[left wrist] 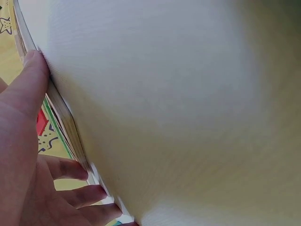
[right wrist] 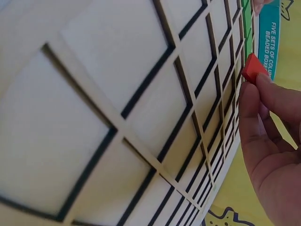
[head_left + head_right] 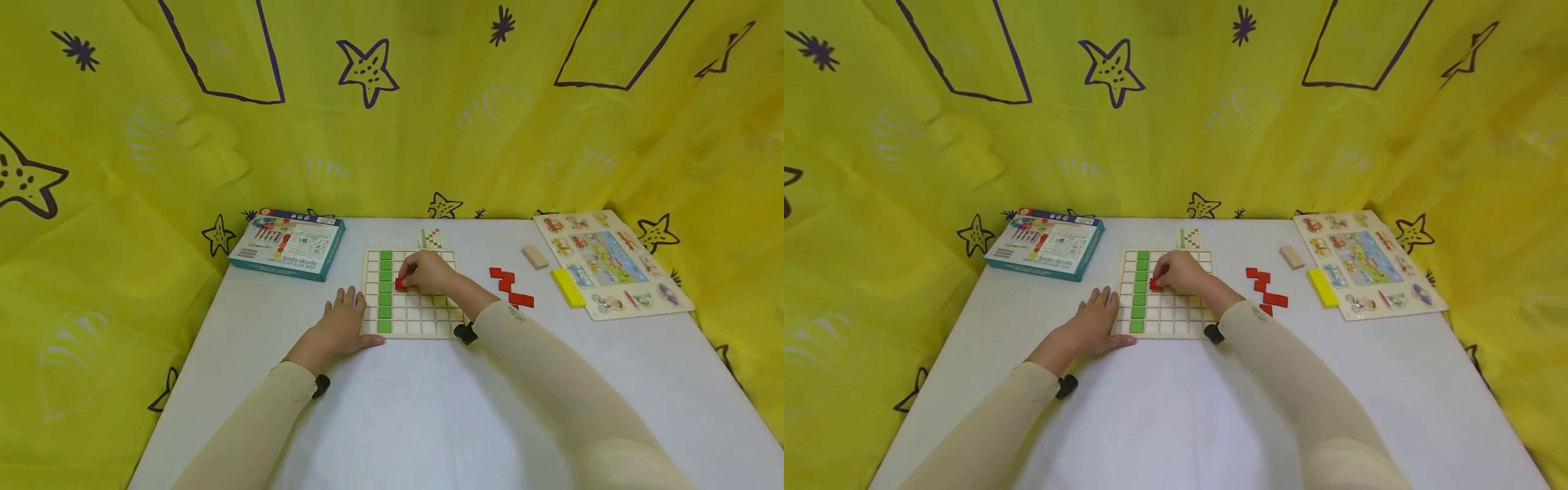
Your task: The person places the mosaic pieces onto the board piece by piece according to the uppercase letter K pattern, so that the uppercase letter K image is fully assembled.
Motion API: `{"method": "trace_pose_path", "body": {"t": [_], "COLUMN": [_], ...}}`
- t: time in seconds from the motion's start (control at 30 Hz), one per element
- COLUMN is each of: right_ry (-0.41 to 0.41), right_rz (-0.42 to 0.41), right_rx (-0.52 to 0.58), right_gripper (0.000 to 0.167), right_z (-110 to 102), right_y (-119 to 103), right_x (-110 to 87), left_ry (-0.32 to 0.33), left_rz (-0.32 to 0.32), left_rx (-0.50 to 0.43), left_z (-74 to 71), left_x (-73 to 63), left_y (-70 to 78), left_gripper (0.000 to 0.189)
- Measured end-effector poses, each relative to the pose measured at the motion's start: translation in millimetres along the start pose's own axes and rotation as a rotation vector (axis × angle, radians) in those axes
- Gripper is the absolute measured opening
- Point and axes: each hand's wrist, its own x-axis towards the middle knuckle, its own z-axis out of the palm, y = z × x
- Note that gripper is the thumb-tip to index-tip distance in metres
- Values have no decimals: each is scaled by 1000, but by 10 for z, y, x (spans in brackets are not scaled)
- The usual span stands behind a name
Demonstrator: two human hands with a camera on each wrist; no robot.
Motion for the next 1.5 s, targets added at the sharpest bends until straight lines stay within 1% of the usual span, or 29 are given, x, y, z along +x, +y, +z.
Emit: {"method": "trace_pose_path", "body": {"t": [0.2, 0.4, 0.6, 0.73, 0.9, 1.0, 1.13, 1.23, 1.37, 1.5], "right_ry": [12, 7, -1, 2, 14, 23, 27, 34, 53, 72], "right_rz": [-28, -22, -37, -22, -17, -18, -23, -21, 3, 18], "right_rx": [-40, -80, -107, -123, -99, -75, -31, -12, -40, -66], "right_gripper": [5, 3, 4, 4, 5, 6, 10, 13, 18, 20], "right_z": [61, 97, 121, 138, 138, 125, 40, -73, -254, -424], "right_y": [17, -12, -36, -35, -18, 12, 55, 76, 133, 246], "right_x": [32, 30, 27, 29, 12, -19, -105, -191, -334, -503], "left_ry": [0, 3, -11, -12, -14, -12, -7, -6, -1, 7], "left_rz": [3, 2, -7, -4, -5, -2, 1, -5, -6, -3], "left_rx": [7, 2, 3, 9, 21, 14, 14, 18, 7, -3], "left_z": [9, -1, -31, -41, -32, -34, -23, -7, 0, -14], "left_x": [8, 2, -12, -21, -15, -15, -14, -11, -12, -30], "left_y": [-3, 4, 17, 22, 21, 26, 45, 52, 56, 57], "left_gripper": [113, 112, 113, 113, 112, 112, 113, 113, 112, 112]}}
